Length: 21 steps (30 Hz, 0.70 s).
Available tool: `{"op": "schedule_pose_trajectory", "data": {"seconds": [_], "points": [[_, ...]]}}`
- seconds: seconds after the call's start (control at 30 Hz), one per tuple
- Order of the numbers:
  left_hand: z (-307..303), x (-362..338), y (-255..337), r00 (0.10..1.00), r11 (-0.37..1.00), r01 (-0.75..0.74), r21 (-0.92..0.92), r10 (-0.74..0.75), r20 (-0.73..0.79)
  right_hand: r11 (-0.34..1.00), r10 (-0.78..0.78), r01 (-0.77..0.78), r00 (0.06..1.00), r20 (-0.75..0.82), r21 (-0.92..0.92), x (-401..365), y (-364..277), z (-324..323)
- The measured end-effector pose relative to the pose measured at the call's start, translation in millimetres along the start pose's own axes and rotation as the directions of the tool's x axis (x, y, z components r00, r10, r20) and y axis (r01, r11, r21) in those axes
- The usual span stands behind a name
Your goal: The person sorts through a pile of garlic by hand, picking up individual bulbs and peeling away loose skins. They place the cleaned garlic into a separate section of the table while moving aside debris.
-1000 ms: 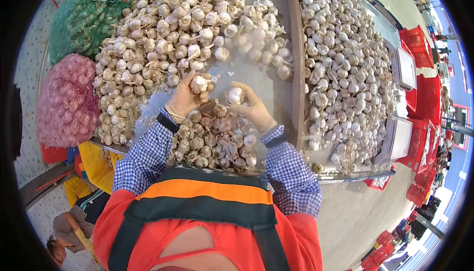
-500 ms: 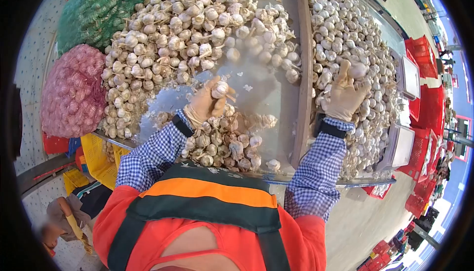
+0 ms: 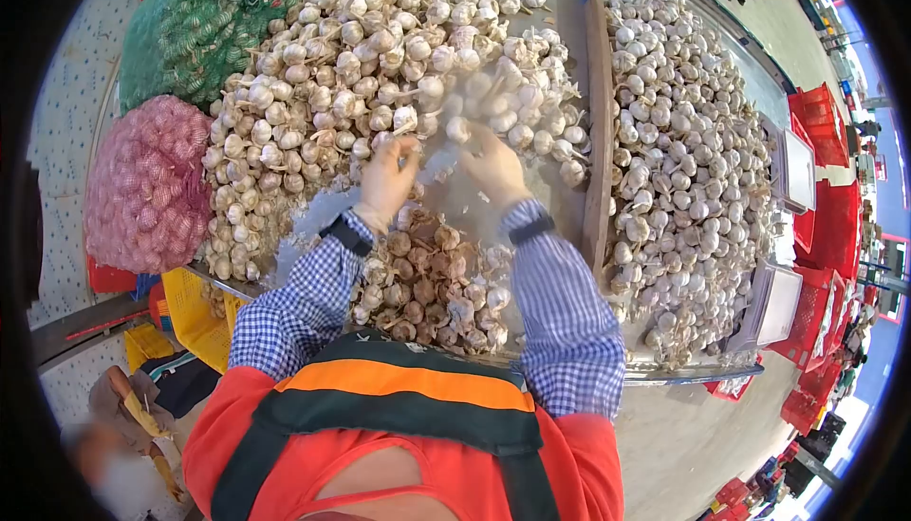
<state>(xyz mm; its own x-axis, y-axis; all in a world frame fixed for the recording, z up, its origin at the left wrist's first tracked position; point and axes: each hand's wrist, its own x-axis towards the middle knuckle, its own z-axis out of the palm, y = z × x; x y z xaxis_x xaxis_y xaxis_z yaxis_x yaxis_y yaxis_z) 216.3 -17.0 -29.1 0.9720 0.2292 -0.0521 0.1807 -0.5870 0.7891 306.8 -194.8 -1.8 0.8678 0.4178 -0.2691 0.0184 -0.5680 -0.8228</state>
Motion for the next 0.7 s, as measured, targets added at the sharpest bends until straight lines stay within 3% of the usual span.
{"op": "schedule_pose_trajectory", "data": {"seconds": [0.07,0.1,0.17,0.2,0.23,0.3,0.37,0.43,0.5,0.53,0.57,0.63,0.7], "points": [[-9.6,19.9,-4.8,0.993,0.966,0.048,0.255,-0.019,-0.113,0.910,0.074,-0.105,0.993,-0.092,-0.401,27.9,-15.4,10.7],[-7.6,23.2,-7.6,0.993,0.966,0.046,0.255,-0.017,-0.116,0.910,0.070,-0.102,0.993,-0.093,-0.402,33.9,-12.5,16.0],[1.4,30.3,-15.3,0.998,0.872,-0.058,0.487,0.064,0.005,0.826,0.120,-0.072,0.992,0.049,-0.560,46.1,-1.0,28.1],[3.9,34.6,-16.5,0.997,0.866,0.005,0.500,-0.043,0.065,0.800,0.146,-0.085,0.988,0.055,-0.595,48.4,0.9,30.2],[3.7,37.5,-20.4,0.997,0.867,0.012,0.497,-0.048,0.061,0.797,0.145,-0.081,0.988,0.061,-0.599,47.5,5.2,31.3],[5.6,33.3,-30.3,0.991,0.974,0.033,0.223,-0.062,0.120,0.821,0.027,0.036,0.994,0.102,-0.569,32.5,15.4,30.8],[10.0,25.2,-36.2,0.994,0.979,0.048,0.198,-0.067,0.087,0.860,0.065,0.003,0.991,0.116,-0.511,12.0,20.2,26.5],[6.1,14.5,-34.8,0.972,0.989,0.146,0.032,-0.150,0.179,0.902,0.121,-0.079,0.990,0.075,-0.424,-11.7,25.6,26.8],[4.0,6.6,-34.7,0.980,0.993,0.112,0.026,-0.114,0.163,0.867,0.140,-0.054,0.980,0.138,-0.496,-41.1,26.5,26.5],[-6.4,-0.3,-18.7,0.937,0.867,0.325,-0.377,-0.240,0.255,0.841,0.167,-0.040,0.968,0.190,-0.539,-57.3,21.9,24.3],[-16.6,-6.0,-2.3,0.870,0.544,0.493,-0.679,-0.304,0.388,0.842,0.165,-0.041,0.969,0.185,-0.537,-73.6,21.4,22.0],[-23.3,-12.3,7.7,0.848,0.478,0.530,-0.701,-0.301,0.436,0.771,0.202,0.111,0.891,0.406,-0.627,-99.4,21.3,13.9],[-24.4,-19.7,-0.3,0.849,0.145,0.524,-0.840,-0.005,0.528,0.760,0.230,0.090,0.889,0.396,-0.644,-113.5,12.9,4.4]]}}
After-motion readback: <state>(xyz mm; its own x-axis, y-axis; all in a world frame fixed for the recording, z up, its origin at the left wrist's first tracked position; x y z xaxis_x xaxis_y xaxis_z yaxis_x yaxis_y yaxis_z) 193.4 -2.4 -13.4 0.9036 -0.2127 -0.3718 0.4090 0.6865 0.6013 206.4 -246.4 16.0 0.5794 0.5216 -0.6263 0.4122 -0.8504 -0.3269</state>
